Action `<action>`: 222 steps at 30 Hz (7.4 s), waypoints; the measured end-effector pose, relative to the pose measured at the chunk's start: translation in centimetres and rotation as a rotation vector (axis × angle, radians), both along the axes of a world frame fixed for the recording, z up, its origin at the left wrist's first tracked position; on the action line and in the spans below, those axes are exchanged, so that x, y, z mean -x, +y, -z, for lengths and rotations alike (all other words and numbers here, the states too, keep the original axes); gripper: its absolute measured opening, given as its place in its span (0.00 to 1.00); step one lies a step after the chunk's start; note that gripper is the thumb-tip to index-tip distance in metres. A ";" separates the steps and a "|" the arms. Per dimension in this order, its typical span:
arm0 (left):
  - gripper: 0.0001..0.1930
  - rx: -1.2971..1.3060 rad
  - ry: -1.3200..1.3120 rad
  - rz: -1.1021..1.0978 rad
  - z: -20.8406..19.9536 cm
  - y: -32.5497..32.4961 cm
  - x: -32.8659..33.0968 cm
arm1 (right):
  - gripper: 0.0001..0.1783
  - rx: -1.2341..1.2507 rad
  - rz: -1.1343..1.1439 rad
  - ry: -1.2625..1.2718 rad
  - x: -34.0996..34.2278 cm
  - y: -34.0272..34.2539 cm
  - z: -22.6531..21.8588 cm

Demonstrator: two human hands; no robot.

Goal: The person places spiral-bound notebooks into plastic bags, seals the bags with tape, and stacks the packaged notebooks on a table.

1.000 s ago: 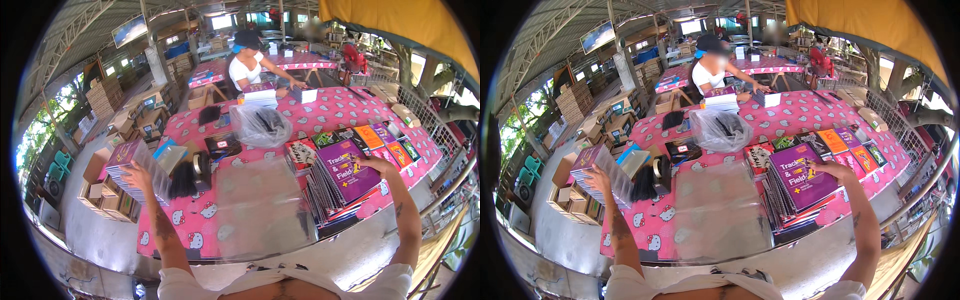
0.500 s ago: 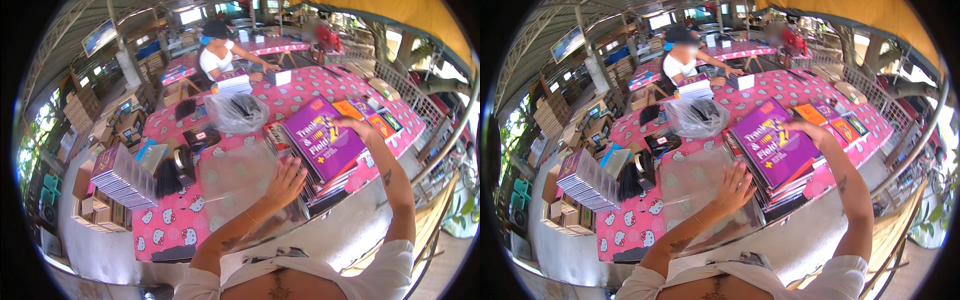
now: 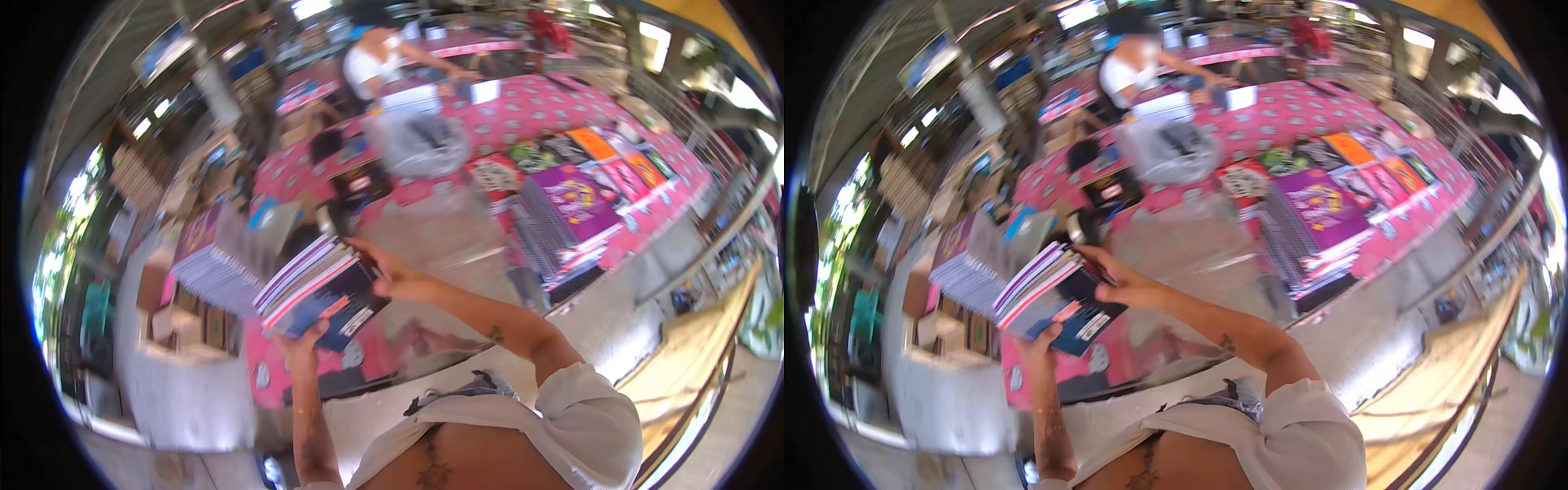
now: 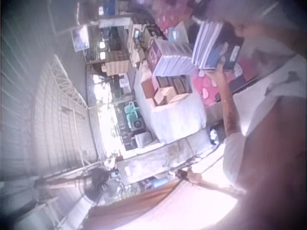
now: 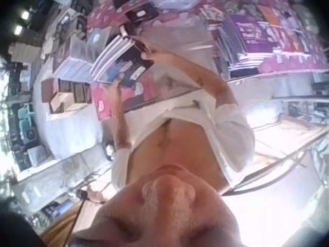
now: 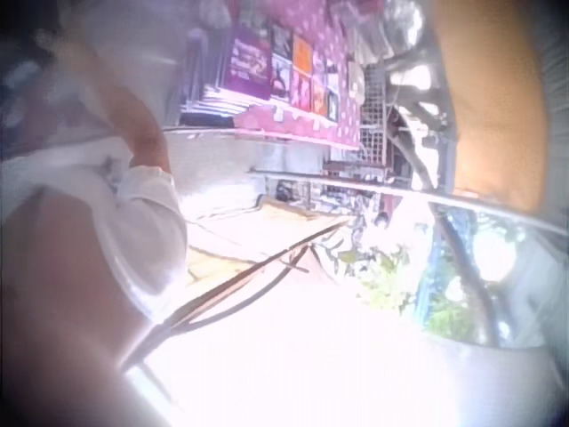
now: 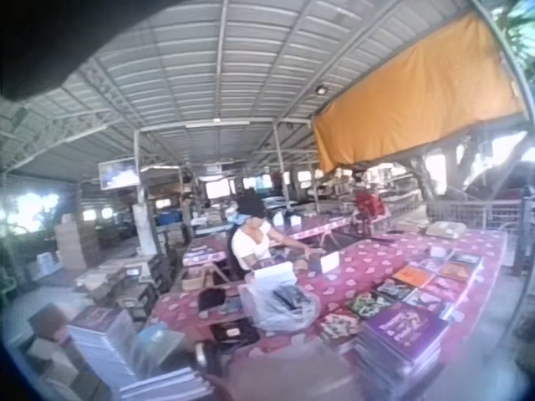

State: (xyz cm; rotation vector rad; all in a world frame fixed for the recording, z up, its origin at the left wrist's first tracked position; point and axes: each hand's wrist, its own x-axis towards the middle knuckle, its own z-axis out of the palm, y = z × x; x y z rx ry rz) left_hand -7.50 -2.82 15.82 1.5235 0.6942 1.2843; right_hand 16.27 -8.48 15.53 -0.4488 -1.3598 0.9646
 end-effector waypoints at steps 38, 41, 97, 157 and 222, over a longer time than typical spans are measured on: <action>0.59 -0.996 1.264 -0.073 -1.1 7.7 6.3 | 0.55 0.326 0.409 -0.075 13.4 9.3 14.1; 0.50 -0.782 1.339 0.192 -0.1 11.2 7.4 | 0.58 0.314 0.398 -0.144 14.0 10.0 13.6; 0.09 -0.713 1.078 0.667 15.9 -1.5 -5.4 | 0.08 0.443 0.550 -1.183 -12.4 -18.0 14.5; 0.08 -0.133 0.287 0.108 10.5 12.2 -17.5 | 0.35 0.451 1.138 -1.271 -2.1 -6.8 15.7; 0.20 -0.949 0.893 0.253 16.4 0.9 -23.6 | 0.16 0.677 1.138 -0.480 -24.3 -6.9 18.5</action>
